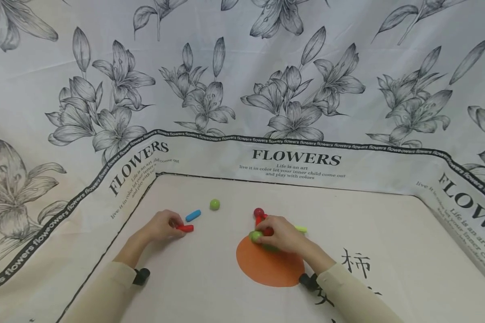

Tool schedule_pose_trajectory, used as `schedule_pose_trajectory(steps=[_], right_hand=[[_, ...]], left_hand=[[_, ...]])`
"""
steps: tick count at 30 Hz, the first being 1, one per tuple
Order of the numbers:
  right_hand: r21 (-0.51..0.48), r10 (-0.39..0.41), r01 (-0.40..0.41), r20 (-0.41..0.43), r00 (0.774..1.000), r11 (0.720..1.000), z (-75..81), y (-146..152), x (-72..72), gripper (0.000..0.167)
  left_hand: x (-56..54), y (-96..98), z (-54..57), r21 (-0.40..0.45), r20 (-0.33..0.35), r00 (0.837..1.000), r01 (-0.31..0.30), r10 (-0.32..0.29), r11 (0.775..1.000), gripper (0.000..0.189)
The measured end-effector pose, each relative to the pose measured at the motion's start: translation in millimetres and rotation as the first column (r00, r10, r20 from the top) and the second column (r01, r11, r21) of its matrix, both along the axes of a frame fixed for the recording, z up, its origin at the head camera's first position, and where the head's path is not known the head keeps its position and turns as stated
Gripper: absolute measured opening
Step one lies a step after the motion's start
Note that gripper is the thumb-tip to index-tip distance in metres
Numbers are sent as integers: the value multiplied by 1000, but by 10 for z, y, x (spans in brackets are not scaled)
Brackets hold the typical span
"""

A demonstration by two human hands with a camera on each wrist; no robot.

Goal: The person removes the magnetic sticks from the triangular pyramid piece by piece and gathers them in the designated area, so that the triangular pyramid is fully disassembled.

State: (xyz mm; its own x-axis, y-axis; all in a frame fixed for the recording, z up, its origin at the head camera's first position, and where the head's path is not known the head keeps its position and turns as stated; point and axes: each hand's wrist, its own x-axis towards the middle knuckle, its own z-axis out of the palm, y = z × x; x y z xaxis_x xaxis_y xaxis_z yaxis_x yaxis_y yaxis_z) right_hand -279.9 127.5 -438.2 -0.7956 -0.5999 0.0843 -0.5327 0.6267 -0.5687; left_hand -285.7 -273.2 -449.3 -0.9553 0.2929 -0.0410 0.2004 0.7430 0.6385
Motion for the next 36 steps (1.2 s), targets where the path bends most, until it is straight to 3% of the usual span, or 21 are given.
schedule_pose_trajectory(steps=[14, 19, 23, 26, 32, 36], right_hand=[[-37, 37, -38, -25, 999, 999, 19, 147, -2, 27], [-8, 28, -28, -42, 999, 1000, 28, 209, -35, 24], [15, 15, -14, -65, 998, 1000, 24, 229, -52, 17], [31, 15, -13, -71, 997, 999, 15, 225, -61, 12], [87, 29, -18, -122, 992, 996, -8, 170, -77, 14], [104, 33, -18, -153, 988, 994, -25, 137, -70, 14]], left_hand=[[58, -6, 53, -23, 8, 1000, 1, -1, 1000, 27], [90, 72, 121, -54, -61, 998, 8, -11, 999, 27], [145, 336, 201, -49, -146, 986, 69, -75, 996, 25], [176, 611, 240, -37, -156, 978, 132, -136, 991, 26], [171, 1138, 218, -40, -42, 983, 175, -176, 984, 34], [125, 1443, 151, -40, 44, 977, 209, -207, 977, 38]])
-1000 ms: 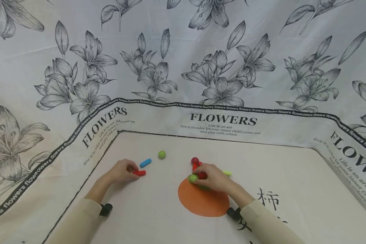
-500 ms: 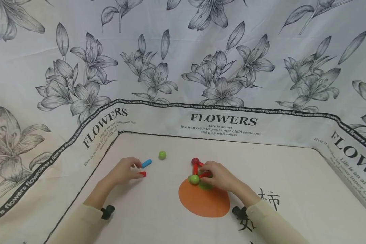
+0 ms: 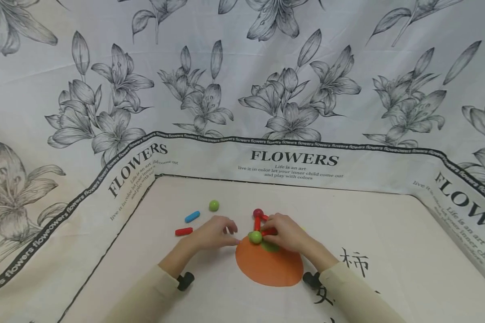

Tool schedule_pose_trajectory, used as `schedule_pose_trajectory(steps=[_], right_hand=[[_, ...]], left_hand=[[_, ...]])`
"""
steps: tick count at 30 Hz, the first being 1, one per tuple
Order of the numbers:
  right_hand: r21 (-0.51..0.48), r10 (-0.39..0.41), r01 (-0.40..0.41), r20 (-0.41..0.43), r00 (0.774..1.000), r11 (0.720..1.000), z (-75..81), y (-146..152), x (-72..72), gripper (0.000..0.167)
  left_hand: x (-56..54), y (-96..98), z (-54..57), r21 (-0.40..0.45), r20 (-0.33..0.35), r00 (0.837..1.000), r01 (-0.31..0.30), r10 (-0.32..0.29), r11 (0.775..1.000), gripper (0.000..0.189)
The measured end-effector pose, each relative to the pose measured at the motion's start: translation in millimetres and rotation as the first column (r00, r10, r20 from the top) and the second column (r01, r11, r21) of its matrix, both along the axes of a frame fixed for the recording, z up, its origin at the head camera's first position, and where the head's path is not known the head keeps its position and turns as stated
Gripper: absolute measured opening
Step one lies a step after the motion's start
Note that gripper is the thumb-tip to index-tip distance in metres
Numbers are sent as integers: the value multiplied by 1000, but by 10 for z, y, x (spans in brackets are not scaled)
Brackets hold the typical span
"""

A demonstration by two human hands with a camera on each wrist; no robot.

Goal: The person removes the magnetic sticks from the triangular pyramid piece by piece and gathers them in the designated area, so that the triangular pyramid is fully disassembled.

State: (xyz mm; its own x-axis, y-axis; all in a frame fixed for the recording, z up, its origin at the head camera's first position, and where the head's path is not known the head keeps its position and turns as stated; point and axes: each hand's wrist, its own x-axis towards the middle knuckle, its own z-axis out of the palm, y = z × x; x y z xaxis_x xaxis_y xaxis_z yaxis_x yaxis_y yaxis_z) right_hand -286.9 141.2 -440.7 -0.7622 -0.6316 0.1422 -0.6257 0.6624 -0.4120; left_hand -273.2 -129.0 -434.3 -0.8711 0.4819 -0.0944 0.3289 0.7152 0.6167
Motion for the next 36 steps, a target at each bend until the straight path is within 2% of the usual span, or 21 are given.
schedule_pose_trajectory(steps=[5, 11, 24, 36], right_hand=[[-15, -5, 5, 3, 1000, 1000, -5, -49, 24, 11], [-40, -5, 5, 10, 1000, 999, -7, -94, 74, 10], [2, 10, -9, -39, 999, 1000, 22, -79, 108, 8], [39, 43, -41, -72, 996, 998, 40, -34, 99, 10]], left_hand=[[-69, 287, -85, 27, 55, 998, 27, -29, 999, 42], [-117, 451, -164, 53, 74, 997, 17, -21, 998, 28], [-126, 507, -122, 48, 85, 996, 20, -24, 999, 25], [-135, 511, -157, 35, 107, 994, 10, -14, 999, 27]])
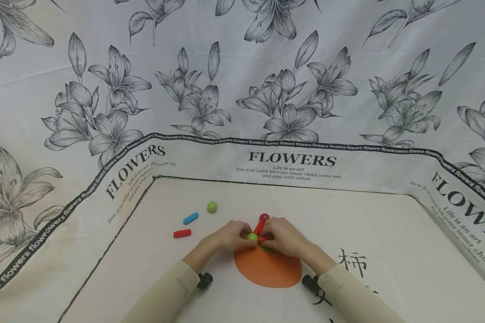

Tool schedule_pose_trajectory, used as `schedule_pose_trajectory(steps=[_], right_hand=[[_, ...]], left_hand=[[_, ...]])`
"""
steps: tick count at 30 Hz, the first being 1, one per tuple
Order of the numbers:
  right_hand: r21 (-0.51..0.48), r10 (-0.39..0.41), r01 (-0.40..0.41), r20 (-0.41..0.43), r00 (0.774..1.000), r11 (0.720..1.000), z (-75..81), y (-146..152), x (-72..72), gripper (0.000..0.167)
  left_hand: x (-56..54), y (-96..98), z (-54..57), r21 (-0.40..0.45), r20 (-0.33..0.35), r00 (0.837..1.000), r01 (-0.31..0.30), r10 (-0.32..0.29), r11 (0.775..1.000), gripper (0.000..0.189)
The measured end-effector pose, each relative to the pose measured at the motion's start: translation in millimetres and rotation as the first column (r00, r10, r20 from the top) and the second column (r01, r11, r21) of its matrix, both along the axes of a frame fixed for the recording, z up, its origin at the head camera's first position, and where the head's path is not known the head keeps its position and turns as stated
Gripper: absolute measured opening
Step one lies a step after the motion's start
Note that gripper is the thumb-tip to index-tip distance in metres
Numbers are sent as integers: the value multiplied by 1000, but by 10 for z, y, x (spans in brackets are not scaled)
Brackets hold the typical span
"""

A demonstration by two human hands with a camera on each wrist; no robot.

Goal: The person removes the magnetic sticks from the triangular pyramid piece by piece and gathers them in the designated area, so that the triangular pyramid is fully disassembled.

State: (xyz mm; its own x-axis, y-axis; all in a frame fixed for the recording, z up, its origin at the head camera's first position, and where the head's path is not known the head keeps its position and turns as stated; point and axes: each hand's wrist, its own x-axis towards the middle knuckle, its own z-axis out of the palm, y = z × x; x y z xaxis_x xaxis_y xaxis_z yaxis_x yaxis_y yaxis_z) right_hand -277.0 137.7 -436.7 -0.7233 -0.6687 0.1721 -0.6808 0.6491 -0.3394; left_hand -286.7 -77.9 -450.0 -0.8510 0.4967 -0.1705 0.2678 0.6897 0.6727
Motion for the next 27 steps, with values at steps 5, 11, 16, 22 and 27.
schedule_pose_trajectory(steps=[5, 11, 16, 22, 27], right_hand=[[10, 27, -26, -15, 1000, 1000, -10, -1, -12, 10], [13, 34, -34, -7, 999, 999, 5, -7, 3, 11], [51, 29, -28, -10, 1000, 998, 8, 36, 33, 12], [78, 21, -19, -23, 1000, 997, -7, 105, 50, 13], [74, 28, -27, -18, 999, 997, -5, 99, 52, 14]], left_hand=[[0, -10, 11, -7, 12, 1000, 7, -7, 1000, 28], [4, -20, 38, -7, 18, 1000, 15, -15, 1000, 26], [-2, -100, 59, -16, 24, 999, -22, 22, 1000, 28], [-44, -222, 62, -8, 7, 999, -35, 35, 999, 32], [-70, -238, 43, -1, 24, 1000, -19, 19, 1000, 33]])
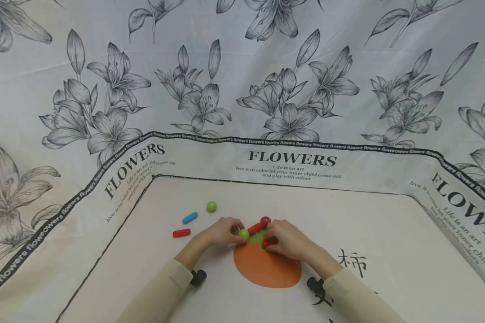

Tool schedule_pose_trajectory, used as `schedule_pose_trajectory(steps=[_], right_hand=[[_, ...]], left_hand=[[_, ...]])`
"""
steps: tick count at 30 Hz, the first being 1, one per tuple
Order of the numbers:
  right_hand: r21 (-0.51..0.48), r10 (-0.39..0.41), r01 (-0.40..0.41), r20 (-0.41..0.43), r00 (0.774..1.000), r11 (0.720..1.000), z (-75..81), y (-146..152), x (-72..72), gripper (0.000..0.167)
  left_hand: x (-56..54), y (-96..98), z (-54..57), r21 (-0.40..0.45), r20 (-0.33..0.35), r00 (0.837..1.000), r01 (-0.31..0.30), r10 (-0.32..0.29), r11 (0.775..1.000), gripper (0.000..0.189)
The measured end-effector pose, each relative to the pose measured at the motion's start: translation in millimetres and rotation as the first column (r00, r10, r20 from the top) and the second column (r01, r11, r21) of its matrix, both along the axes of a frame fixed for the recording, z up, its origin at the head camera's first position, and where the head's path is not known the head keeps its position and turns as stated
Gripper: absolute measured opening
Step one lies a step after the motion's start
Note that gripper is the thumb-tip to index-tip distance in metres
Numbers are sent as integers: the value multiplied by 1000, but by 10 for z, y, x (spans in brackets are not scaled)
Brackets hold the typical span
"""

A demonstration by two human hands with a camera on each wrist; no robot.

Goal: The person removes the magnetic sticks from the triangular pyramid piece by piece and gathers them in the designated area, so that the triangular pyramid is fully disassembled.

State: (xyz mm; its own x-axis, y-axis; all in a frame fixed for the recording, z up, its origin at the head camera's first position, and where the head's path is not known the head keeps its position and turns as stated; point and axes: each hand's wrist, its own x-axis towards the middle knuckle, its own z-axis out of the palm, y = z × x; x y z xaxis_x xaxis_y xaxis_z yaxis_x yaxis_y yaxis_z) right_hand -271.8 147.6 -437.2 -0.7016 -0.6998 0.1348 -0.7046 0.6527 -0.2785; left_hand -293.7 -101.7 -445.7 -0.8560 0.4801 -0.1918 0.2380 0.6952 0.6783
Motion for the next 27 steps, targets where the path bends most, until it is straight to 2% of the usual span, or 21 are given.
schedule_pose_trajectory(steps=[6, 11, 15, 18, 23, 27], right_hand=[[-3, -11, 11, 18, 1000, 1000, 22, 16, 8, 14], [-94, -15, 20, 56, 998, 995, 82, 14, -33, 15], [-148, -50, 63, 87, 995, 987, 144, -35, -120, 16], [-155, -73, 87, 93, 993, 984, 163, -88, -189, 19], [-150, -70, 84, 100, 993, 985, 151, -167, -269, 31], [-133, -79, 95, 120, 990, 987, 115, -208, -328, 31]], left_hand=[[2, 2, 0, -5, 9, 1000, -7, 8, 1000, 34], [13, -1, -2, 2, 18, 1000, -11, 11, 1000, 34], [10, -8, 2, 8, 13, 1000, -8, 8, 1000, 33], [0, -15, -2, 14, 6, 1000, 0, 0, 1000, 33], [-8, -32, -23, 12, -6, 1000, 12, -12, 1000, 34], [-6, -30, -35, 14, -7, 1000, 8, -8, 1000, 35]])
